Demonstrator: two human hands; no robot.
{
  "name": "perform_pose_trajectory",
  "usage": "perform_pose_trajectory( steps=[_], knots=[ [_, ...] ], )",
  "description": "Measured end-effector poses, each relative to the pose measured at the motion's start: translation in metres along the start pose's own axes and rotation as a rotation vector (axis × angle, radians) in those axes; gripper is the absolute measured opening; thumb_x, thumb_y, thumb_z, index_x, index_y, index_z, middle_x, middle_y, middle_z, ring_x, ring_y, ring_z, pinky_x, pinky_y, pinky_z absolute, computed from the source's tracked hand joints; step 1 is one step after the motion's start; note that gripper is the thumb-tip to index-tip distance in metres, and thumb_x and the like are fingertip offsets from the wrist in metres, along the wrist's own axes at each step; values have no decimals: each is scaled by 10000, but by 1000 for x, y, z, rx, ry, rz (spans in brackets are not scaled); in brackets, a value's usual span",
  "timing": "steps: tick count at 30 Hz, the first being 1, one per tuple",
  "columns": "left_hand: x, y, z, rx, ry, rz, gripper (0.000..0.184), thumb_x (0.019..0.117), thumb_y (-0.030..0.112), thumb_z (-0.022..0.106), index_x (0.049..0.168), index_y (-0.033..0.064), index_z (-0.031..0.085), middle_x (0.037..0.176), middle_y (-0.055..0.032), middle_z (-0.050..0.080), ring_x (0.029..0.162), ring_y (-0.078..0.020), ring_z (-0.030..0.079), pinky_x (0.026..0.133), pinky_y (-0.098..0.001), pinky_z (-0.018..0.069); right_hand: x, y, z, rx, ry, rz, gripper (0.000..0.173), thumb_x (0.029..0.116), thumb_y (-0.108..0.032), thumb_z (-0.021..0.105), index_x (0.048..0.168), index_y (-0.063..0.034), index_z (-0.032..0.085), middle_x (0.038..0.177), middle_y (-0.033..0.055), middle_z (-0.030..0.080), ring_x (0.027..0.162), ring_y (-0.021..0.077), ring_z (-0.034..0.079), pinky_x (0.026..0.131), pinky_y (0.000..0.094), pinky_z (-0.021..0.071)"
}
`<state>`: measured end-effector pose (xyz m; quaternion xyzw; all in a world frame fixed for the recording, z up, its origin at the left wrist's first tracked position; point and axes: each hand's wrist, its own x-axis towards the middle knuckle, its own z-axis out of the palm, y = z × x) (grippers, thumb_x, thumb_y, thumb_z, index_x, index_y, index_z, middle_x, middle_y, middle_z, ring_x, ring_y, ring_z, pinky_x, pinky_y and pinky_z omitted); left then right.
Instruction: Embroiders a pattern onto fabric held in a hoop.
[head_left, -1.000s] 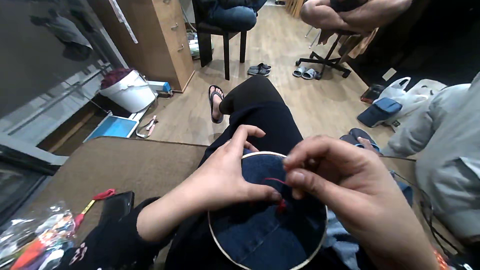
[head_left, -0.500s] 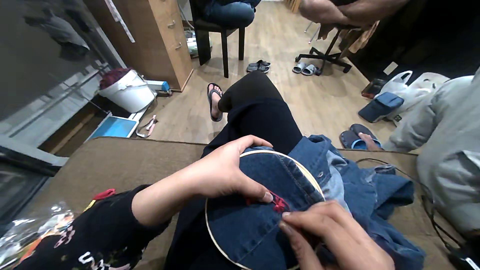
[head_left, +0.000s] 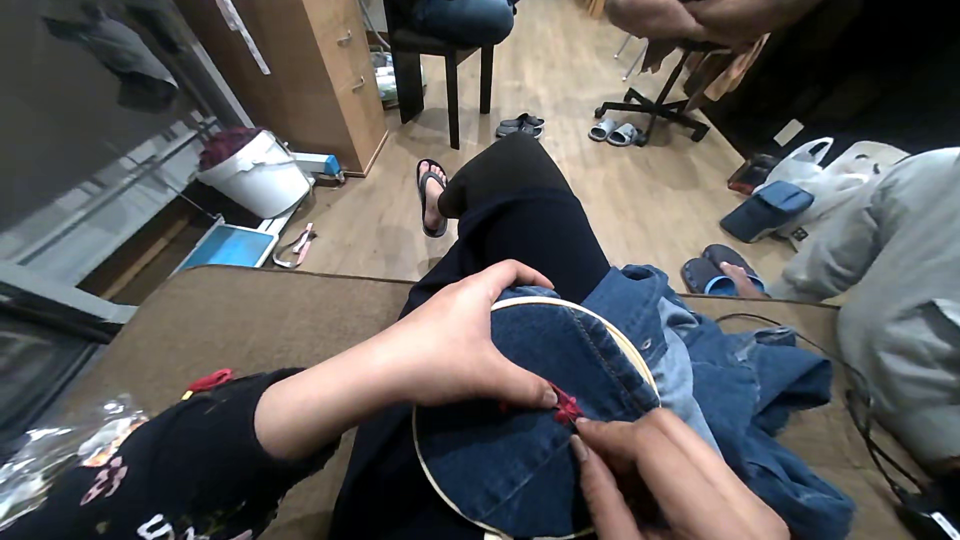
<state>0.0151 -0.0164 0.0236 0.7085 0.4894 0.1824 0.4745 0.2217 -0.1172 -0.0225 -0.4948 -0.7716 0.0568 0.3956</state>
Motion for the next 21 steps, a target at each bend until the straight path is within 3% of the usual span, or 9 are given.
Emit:
perform_pose_trajectory(
  steps=[10, 21],
  knots=[
    [3, 2, -3, -123, -95, -25, 770, 634, 99, 921, 1318, 269, 611, 1045, 7, 732, 855, -115, 729, 688, -297, 640, 1, 1, 0, -8, -17, 3, 117, 900, -97, 660, 879, -27, 751, 703, 61, 573, 639, 98, 545, 565, 165, 446],
    [2, 2, -2, -168, -106, -27, 756, 650, 64, 912, 1317, 260, 614, 1039, -2, 739, 861, -123, 735, 687, -294, 640, 5, -4, -5, -51, -70, 10, 136, 905, -88, 647, 905, -29, 769, 710, 73, 575, 639, 119, 545, 564, 185, 449]
  ],
)
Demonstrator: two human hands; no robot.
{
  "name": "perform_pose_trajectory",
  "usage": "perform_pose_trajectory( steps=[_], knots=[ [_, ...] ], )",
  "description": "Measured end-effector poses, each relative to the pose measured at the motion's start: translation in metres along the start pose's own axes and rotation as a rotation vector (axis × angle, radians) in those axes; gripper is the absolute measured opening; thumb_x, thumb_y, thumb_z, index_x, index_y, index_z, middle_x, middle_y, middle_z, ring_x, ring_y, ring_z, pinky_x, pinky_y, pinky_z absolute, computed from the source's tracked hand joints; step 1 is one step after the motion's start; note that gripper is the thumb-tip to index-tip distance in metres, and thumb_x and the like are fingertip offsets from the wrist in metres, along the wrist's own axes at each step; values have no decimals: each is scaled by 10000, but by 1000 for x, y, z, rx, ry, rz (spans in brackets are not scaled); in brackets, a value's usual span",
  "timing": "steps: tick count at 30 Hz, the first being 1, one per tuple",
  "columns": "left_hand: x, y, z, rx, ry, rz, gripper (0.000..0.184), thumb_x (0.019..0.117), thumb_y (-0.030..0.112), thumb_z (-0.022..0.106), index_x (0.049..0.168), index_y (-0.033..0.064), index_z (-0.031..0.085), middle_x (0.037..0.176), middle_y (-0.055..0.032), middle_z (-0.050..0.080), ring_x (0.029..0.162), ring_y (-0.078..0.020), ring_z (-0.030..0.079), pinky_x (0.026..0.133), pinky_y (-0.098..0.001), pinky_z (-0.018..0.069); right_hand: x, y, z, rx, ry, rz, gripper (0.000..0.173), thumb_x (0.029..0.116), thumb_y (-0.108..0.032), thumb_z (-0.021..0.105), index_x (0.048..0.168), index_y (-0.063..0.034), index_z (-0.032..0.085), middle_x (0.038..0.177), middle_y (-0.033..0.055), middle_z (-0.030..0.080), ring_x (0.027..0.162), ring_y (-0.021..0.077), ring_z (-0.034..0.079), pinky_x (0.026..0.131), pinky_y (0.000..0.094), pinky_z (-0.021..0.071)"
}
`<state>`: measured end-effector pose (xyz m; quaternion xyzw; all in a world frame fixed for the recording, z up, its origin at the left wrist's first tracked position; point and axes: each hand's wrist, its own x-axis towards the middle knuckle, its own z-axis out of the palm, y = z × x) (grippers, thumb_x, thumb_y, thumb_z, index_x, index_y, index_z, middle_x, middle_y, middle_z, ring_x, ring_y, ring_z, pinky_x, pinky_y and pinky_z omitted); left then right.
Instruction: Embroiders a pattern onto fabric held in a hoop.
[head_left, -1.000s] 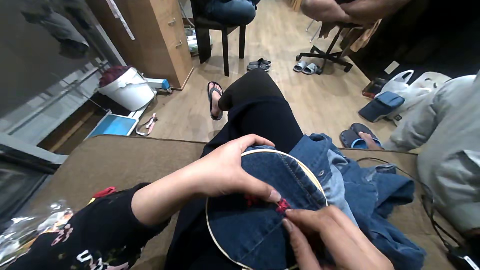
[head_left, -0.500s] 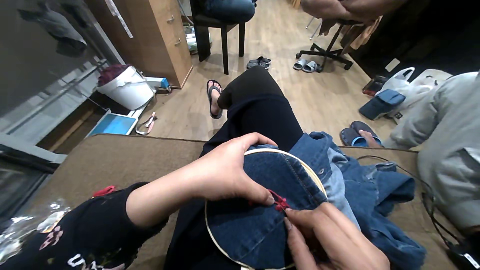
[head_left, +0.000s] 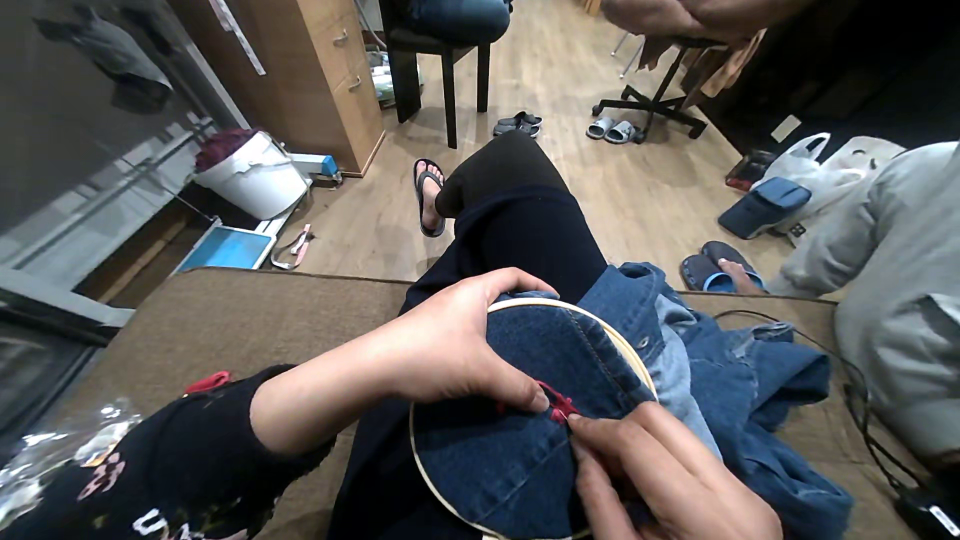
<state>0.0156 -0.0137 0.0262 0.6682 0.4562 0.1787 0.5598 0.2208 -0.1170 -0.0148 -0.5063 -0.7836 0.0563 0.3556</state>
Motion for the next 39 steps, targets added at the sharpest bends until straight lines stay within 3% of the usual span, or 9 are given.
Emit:
perform_pose_trajectory(
  steps=[10, 23, 35, 39],
  knots=[
    [-1, 0, 0, -11, -6, 8, 743, 662, 65, 907, 1316, 261, 613, 1030, -2, 743, 848, -120, 737, 683, -283, 640, 2, -1, -2, -3, -8, 3, 139, 906, -81, 644, 908, -21, 768, 715, 73, 571, 633, 117, 534, 557, 179, 437],
    [-2, 0, -1, -14, -7, 25, 735, 647, 66, 905, 1301, 253, 626, 1029, 5, 747, 858, -122, 738, 684, -283, 642, 2, -3, 3, -9, 2, 43, 148, 969, -151, 651, 955, -46, 753, 752, 71, 586, 627, 111, 546, 546, 187, 453],
    [4, 5, -2, -151, -232, -52, 703, 753, -66, 833, 1360, 191, 589, 1107, -42, 732, 895, -142, 738, 724, -276, 638, -18, -1, 13, -38, 108, 23, 140, 973, -153, 643, 950, -42, 725, 724, 57, 557, 621, 109, 535, 559, 165, 445],
    [3, 4, 0, -137, -229, -61, 667, 790, -45, 811, 1368, 193, 578, 1070, -54, 733, 844, -146, 736, 700, -271, 633, -21, 1, 13, -25, 100, 19, 139, 969, -158, 667, 960, -37, 735, 730, 62, 576, 648, 114, 553, 596, 162, 463]
  ],
)
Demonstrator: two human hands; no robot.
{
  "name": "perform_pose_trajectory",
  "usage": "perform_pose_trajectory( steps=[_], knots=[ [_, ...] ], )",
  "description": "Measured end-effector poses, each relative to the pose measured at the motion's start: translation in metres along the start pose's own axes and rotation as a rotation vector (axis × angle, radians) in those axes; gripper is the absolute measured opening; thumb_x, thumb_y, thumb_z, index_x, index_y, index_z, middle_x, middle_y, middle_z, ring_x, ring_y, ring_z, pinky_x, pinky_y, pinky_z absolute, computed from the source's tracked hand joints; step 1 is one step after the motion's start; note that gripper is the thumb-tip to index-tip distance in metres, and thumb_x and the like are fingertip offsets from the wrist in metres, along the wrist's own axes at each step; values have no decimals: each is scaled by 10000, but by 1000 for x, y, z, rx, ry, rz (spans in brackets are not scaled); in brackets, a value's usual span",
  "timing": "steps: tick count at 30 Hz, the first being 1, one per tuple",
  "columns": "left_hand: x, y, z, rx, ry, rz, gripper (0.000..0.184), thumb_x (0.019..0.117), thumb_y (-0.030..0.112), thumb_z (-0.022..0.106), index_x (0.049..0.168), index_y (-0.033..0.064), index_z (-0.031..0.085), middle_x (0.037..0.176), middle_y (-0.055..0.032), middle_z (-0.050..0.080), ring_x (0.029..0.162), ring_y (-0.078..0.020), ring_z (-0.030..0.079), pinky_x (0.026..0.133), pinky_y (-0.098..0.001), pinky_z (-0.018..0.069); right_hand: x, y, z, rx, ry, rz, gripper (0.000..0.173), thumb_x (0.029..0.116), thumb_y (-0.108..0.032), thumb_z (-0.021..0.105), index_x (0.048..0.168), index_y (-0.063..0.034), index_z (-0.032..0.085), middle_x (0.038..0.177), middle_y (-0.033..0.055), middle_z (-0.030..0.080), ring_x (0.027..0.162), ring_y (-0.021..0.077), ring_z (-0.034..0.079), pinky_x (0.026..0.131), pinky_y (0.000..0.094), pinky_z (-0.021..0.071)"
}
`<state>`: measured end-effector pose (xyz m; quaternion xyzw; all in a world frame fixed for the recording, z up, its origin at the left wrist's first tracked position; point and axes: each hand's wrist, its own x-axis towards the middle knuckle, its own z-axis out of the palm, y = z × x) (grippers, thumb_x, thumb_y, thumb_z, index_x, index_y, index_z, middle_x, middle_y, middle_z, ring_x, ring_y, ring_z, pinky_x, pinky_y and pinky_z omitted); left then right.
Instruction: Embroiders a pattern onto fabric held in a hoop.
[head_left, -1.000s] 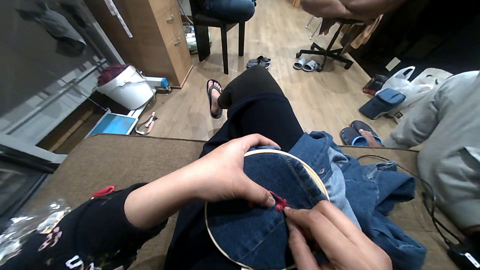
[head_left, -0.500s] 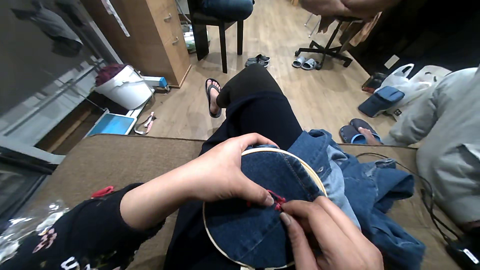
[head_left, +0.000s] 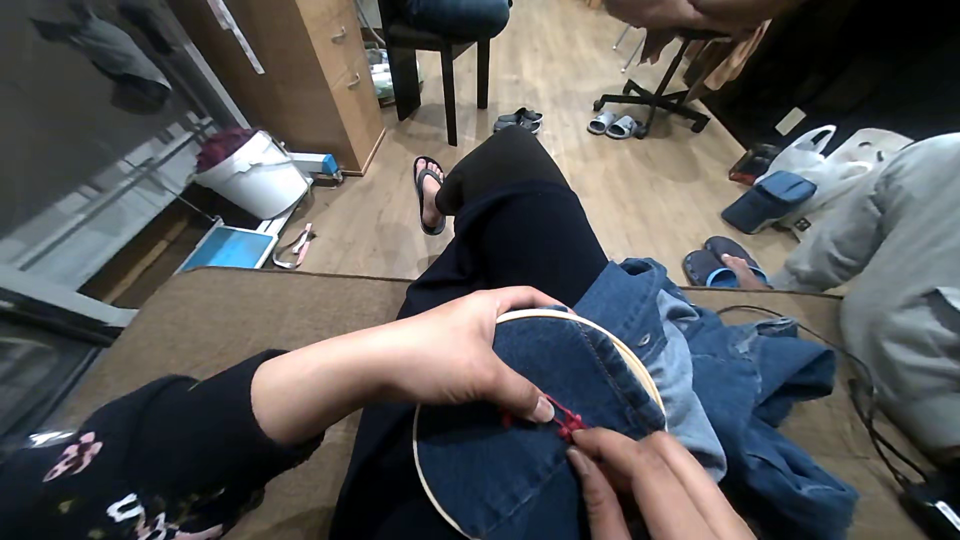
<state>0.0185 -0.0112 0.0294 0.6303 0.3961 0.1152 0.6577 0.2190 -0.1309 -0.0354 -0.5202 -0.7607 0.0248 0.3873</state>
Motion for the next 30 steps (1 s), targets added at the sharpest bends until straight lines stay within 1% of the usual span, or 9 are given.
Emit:
perform_pose_trajectory(
  steps=[2, 4, 6, 10, 13, 16, 19, 23, 30],
  knots=[
    [0, -3, 0, 17, 30, -17, 631, 801, -16, 810, 1351, 191, 583, 1025, -62, 739, 814, -147, 733, 690, -270, 625, 1, 0, 0, 7, -16, 10, 141, 968, -153, 663, 960, -32, 734, 731, 67, 579, 649, 123, 555, 597, 168, 464],
    [0, -2, -2, 22, 25, -42, 622, 801, -3, 812, 1341, 197, 579, 1039, -48, 736, 832, -142, 733, 701, -275, 629, 2, 0, 1, 13, -19, 15, 138, 968, -149, 659, 960, -33, 734, 734, 67, 577, 650, 123, 554, 594, 170, 464],
    [0, 1, -3, -5, -2, -52, 622, 814, -22, 797, 1353, 186, 570, 1042, -50, 736, 830, -139, 734, 707, -276, 630, 3, 0, 2, 17, -2, 14, 138, 970, -153, 662, 958, -38, 737, 736, 63, 573, 649, 114, 551, 592, 160, 459],
    [-1, -1, -3, -38, -29, -34, 610, 823, -56, 761, 1357, 163, 562, 984, -61, 733, 773, -127, 721, 675, -254, 618, 5, -1, 2, 28, 7, 18, 138, 964, -160, 679, 945, -35, 733, 733, 67, 582, 650, 112, 559, 600, 160, 466],
    [-2, -5, -3, -55, -28, -40, 607, 827, -49, 758, 1361, 164, 560, 997, -63, 737, 813, -132, 729, 714, -260, 619, 5, 1, 0, 30, -17, 11, 142, 946, -169, 707, 917, -31, 726, 734, 65, 610, 662, 113, 583, 620, 166, 487],
    [-2, -5, -4, -70, -46, -39, 616, 823, -49, 751, 1362, 171, 551, 1003, -70, 733, 802, -140, 728, 696, -266, 621, 4, 1, -2, 32, -28, -4, 149, 946, -182, 716, 892, -44, 731, 746, 68, 643, 711, 124, 614, 672, 171, 505],
    [-2, -5, -5, -69, -47, -57, 629, 826, -49, 755, 1378, 170, 548, 1003, -64, 733, 812, -132, 726, 714, -265, 618, 3, 1, -2, 41, -25, -5, 121, 928, -143, 708, 892, -34, 747, 786, 93, 645, 742, 132, 614, 697, 167, 510],
    [0, -6, -6, -91, -62, -76, 630, 839, -48, 750, 1388, 184, 546, 1044, -55, 728, 853, -126, 725, 751, -271, 619, 4, 1, -3, 35, -43, -18, 104, 925, -103, 680, 905, -25, 745, 767, 97, 674, 735, 155, 646, 705, 194, 532],
    [1, -3, -5, -63, -83, -88, 612, 848, -48, 746, 1378, 186, 547, 1055, -38, 719, 864, -110, 720, 757, -263, 617, 5, -2, -3, 36, -67, 13, 104, 936, -109, 677, 893, -25, 721, 726, 81, 633, 659, 151, 612, 612, 209, 511]
  ],
)
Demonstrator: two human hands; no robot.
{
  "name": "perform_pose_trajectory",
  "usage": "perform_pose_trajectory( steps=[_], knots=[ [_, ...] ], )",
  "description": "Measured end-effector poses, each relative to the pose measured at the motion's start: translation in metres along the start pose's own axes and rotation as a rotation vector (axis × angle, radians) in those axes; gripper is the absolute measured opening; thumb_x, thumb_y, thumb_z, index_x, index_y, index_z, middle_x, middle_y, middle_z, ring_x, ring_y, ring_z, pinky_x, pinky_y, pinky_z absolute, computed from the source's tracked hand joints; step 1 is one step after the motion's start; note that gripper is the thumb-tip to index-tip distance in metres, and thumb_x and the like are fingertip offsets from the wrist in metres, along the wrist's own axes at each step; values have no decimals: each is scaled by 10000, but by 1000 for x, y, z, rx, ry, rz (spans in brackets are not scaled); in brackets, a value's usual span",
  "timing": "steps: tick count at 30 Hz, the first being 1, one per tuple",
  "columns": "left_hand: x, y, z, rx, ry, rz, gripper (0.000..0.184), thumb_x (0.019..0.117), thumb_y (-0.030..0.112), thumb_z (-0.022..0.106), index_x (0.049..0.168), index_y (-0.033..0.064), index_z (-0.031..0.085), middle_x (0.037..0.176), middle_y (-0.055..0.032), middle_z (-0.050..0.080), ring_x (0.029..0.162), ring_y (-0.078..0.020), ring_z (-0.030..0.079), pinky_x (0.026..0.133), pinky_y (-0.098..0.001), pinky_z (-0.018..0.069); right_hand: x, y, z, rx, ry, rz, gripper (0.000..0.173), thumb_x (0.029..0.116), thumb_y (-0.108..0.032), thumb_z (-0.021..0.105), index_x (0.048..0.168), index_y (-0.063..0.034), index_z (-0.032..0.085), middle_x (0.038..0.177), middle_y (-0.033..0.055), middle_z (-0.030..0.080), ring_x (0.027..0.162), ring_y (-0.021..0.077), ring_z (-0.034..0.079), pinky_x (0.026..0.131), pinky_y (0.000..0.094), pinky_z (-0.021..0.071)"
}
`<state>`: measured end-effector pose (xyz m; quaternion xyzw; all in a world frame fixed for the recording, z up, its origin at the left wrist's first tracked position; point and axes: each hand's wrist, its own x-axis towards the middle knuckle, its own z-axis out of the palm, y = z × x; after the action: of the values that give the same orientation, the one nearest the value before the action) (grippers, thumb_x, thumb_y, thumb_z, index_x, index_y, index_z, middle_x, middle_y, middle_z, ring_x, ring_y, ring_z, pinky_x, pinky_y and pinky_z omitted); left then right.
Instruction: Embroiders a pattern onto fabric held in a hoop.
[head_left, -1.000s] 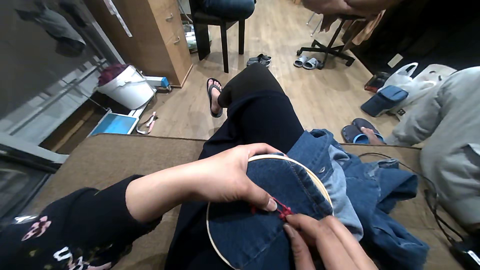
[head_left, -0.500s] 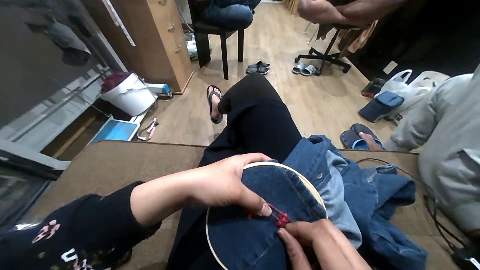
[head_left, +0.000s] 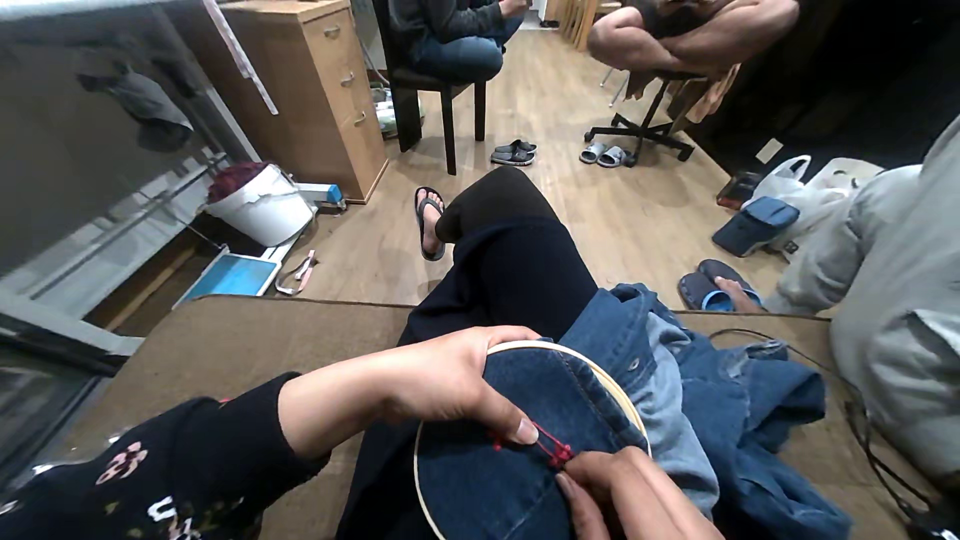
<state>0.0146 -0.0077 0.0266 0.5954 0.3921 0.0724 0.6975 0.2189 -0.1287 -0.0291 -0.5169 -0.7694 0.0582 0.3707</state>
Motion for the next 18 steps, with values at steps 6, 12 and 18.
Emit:
perform_pose_trajectory(
  steps=[6, 12, 18],
  knots=[
    [-1, 1, 1, 10, 3, -11, 596, 850, -54, 746, 1363, 182, 553, 1020, -37, 720, 833, -106, 718, 740, -254, 613, 0, -2, 2, -1, 6, 5, 99, 930, -113, 682, 893, -28, 717, 719, 80, 623, 653, 148, 602, 605, 205, 502],
    [-2, 1, 2, -6, -9, 9, 574, 851, -62, 736, 1342, 181, 567, 1007, -33, 727, 820, -104, 722, 728, -255, 618, -1, -3, 3, 29, 18, 8, 100, 928, -110, 689, 898, -19, 716, 722, 82, 625, 645, 135, 597, 606, 188, 499],
    [-1, -4, 1, -30, -6, 1, 576, 845, -59, 735, 1339, 178, 560, 1001, -41, 728, 812, -107, 721, 731, -256, 616, -2, -2, 4, 29, 10, 10, 106, 927, -107, 672, 898, -17, 719, 712, 78, 624, 628, 132, 596, 587, 197, 501]
  ],
)
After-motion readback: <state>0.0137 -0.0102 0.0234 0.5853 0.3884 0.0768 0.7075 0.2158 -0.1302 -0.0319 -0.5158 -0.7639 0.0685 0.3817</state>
